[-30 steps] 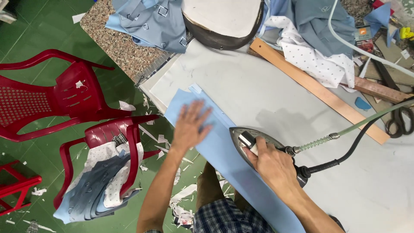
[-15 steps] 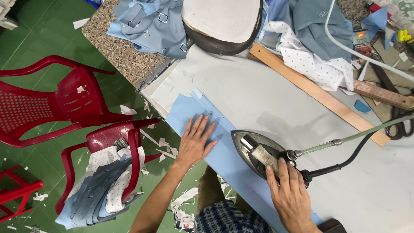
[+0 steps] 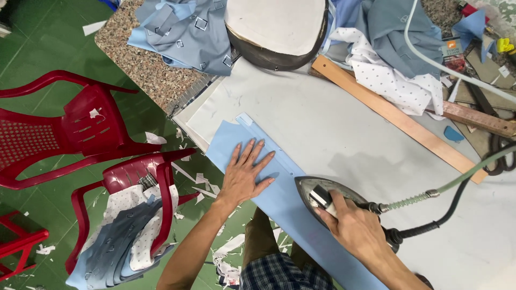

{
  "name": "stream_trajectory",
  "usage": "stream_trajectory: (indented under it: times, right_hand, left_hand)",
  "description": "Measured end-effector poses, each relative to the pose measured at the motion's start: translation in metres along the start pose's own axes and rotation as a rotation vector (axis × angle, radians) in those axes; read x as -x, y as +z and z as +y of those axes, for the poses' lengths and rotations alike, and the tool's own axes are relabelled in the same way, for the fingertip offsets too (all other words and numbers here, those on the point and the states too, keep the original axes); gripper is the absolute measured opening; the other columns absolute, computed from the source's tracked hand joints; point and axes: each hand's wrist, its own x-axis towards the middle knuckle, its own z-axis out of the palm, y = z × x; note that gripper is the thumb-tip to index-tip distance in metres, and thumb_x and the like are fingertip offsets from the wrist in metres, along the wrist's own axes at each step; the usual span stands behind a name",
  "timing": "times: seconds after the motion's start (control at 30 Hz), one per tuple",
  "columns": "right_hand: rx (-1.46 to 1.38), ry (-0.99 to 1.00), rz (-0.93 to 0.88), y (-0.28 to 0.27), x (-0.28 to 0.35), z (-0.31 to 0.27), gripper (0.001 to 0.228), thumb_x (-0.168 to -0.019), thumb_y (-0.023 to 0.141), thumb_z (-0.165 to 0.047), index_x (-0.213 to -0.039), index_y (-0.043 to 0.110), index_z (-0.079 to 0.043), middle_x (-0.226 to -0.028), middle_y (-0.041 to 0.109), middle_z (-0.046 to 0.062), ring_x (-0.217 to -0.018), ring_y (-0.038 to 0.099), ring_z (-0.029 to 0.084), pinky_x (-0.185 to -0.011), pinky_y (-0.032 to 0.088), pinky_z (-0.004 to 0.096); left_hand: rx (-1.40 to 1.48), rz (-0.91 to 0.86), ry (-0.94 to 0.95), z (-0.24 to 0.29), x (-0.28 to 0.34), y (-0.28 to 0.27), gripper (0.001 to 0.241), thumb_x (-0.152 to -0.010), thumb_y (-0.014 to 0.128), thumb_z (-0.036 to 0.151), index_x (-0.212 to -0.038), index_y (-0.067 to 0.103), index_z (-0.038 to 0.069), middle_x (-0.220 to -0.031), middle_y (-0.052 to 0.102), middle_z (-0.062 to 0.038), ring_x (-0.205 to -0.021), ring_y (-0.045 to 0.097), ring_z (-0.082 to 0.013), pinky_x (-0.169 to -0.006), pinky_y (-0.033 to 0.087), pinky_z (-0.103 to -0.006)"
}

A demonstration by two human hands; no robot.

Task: Marking fabric with chalk using a ruler and then ironing it flat on a workbench.

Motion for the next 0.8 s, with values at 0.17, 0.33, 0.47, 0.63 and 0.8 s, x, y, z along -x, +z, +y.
stream_trajectory:
  times: [0.17,0.33,0.47,0.63,0.8]
  right_hand:
    - [0.062,0.018,0.007,0.003,-0.01,-0.009,0.058,-0.089,0.065,-0.049,-0.125,0.061,-0.002,-0.073,0.073,0.021,-0.053,0.071,0.038,-0.045,0.057,0.047]
    - [0.089,-0.037,0.054,-0.007,-0.038,-0.039,0.055,-0.092,0.063,-0.047,-0.117,0.061,0.002,-0.07,0.072,0.021,-0.052,0.07,0.038,-0.043,0.056,0.047]
    - [0.097,-0.066,0.065,-0.013,-0.067,-0.061,0.052,-0.096,0.06,-0.045,-0.115,0.061,0.003,-0.071,0.071,0.022,-0.053,0.071,0.039,-0.044,0.056,0.047]
    - [0.101,-0.068,0.051,-0.022,-0.088,-0.081,0.055,-0.098,0.057,-0.047,-0.118,0.06,0.004,-0.073,0.071,0.025,-0.057,0.071,0.041,-0.047,0.057,0.049]
    - [0.039,-0.073,0.066,-0.025,-0.089,-0.082,0.06,-0.099,0.056,-0.048,-0.124,0.059,0.007,-0.081,0.071,0.027,-0.06,0.072,0.043,-0.05,0.058,0.051]
  left_hand:
    - [0.018,-0.003,-0.015,0.001,-0.005,-0.004,0.065,-0.093,0.059,0.057,-0.149,0.055,0.023,-0.162,0.039,-0.013,-0.152,0.032,-0.0332,-0.126,0.017,-0.0547]
    - [0.041,-0.001,-0.042,0.0,-0.006,-0.004,0.062,-0.093,0.06,0.053,-0.148,0.056,0.025,-0.162,0.041,-0.011,-0.151,0.033,-0.032,-0.125,0.018,-0.054]
    - [0.045,0.008,-0.059,-0.016,-0.007,0.001,0.06,-0.097,0.057,0.051,-0.15,0.055,0.024,-0.163,0.041,-0.01,-0.152,0.033,-0.0305,-0.126,0.018,-0.0537]
    - [-0.022,0.046,-0.123,-0.048,-0.015,-0.008,0.06,-0.1,0.054,0.048,-0.151,0.052,0.017,-0.163,0.038,-0.014,-0.152,0.031,-0.0322,-0.125,0.016,-0.0549]
    - [-0.051,0.086,-0.141,-0.041,-0.008,-0.008,0.063,-0.103,0.054,0.042,-0.153,0.048,0.004,-0.163,0.04,-0.015,-0.155,0.032,-0.031,-0.129,0.016,-0.053]
